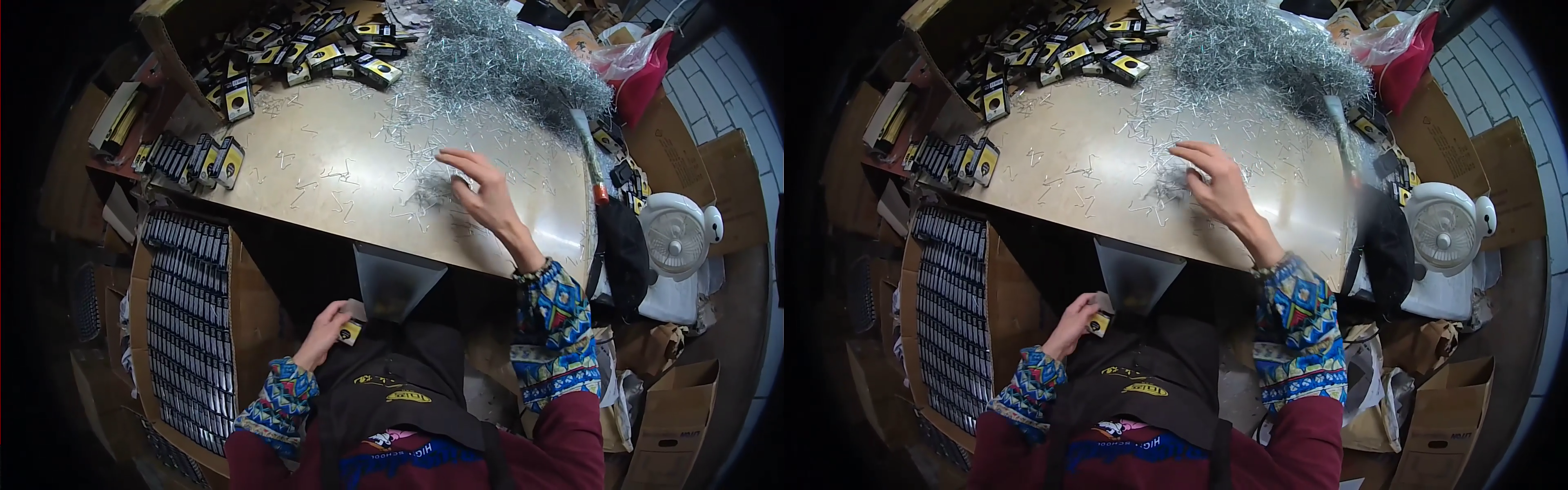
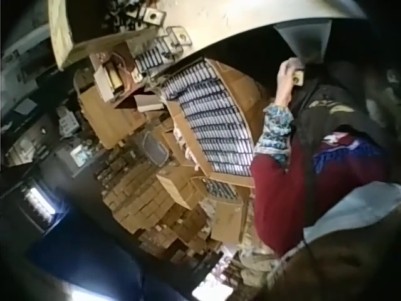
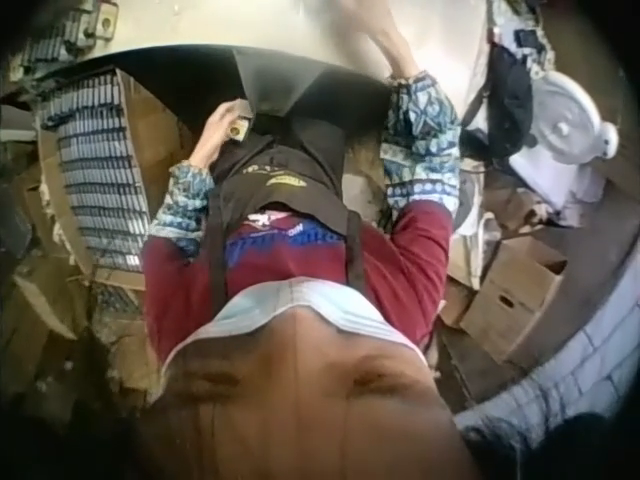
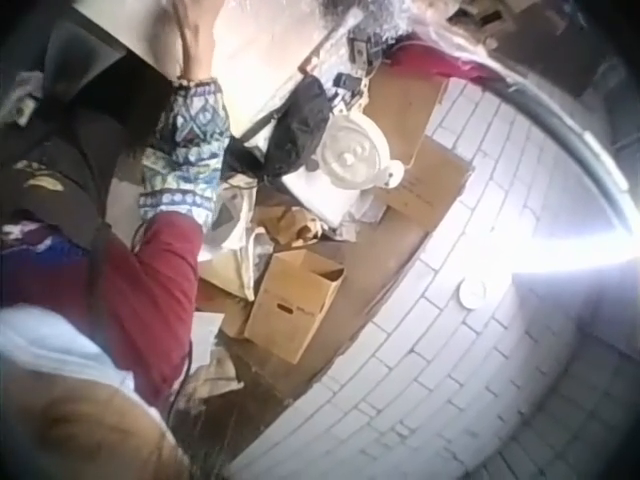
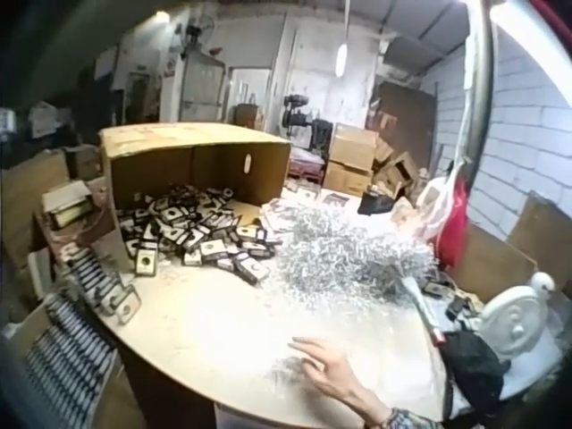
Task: Raking metal shavings and then sorting small yellow boxes into a chute.
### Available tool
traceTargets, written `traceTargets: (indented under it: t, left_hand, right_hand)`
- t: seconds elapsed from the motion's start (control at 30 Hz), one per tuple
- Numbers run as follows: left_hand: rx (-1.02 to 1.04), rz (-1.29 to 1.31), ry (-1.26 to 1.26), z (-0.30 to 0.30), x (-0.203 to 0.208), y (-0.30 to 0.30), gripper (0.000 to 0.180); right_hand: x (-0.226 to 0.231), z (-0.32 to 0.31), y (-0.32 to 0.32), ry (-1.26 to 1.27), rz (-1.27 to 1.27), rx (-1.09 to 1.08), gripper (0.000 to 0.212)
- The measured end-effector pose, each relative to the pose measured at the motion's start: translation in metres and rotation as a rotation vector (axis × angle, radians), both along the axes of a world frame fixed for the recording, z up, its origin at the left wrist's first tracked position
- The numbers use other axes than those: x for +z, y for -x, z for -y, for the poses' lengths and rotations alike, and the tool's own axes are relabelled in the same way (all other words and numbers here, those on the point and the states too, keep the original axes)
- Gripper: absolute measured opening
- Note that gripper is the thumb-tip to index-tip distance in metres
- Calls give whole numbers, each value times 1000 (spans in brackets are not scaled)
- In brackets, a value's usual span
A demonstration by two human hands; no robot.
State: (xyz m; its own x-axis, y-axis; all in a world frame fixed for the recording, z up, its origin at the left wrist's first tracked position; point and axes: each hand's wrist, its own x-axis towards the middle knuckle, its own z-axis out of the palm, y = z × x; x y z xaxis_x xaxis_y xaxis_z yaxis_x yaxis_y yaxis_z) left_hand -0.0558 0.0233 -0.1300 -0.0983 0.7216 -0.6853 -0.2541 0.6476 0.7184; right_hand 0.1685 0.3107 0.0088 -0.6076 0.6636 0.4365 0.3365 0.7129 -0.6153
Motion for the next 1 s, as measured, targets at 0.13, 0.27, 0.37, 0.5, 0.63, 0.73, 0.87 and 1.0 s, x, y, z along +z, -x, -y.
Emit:
traceTargets:
  t: [0.13, 0.27, 0.37, 0.5, 0.63, 0.73, 0.87, 1.0]
  left_hand:
    - [-257, 17, -160, -16, -1, -21, 31]
    - [-169, 195, -25, -15, 2, -28, 28]
    - [-37, 375, -25, -13, -7, -34, 28]
    - [61, 433, -29, -8, 2, -40, 27]
    - [58, 457, -49, -8, -4, -43, 27]
    - [111, 395, -22, 0, -1, -47, 22]
    - [249, 284, 36, 0, 13, -64, 12]
    - [288, 228, 37, 3, 13, -67, 15]
  right_hand:
    - [-26, -9, 9, -132, 209, 66, 42]
    - [-27, -3, -17, 62, 243, 227, 37]
    - [-37, 0, -26, -51, 164, -278, 34]
    - [-35, 12, -21, 302, -3, -159, 43]
    - [-48, 14, 16, -76, 203, -276, 51]
    - [-47, 59, 59, -181, 323, -220, 49]
    - [-47, 113, 63, -157, 335, -278, 45]
    - [-23, 161, 51, -63, 343, -204, 41]
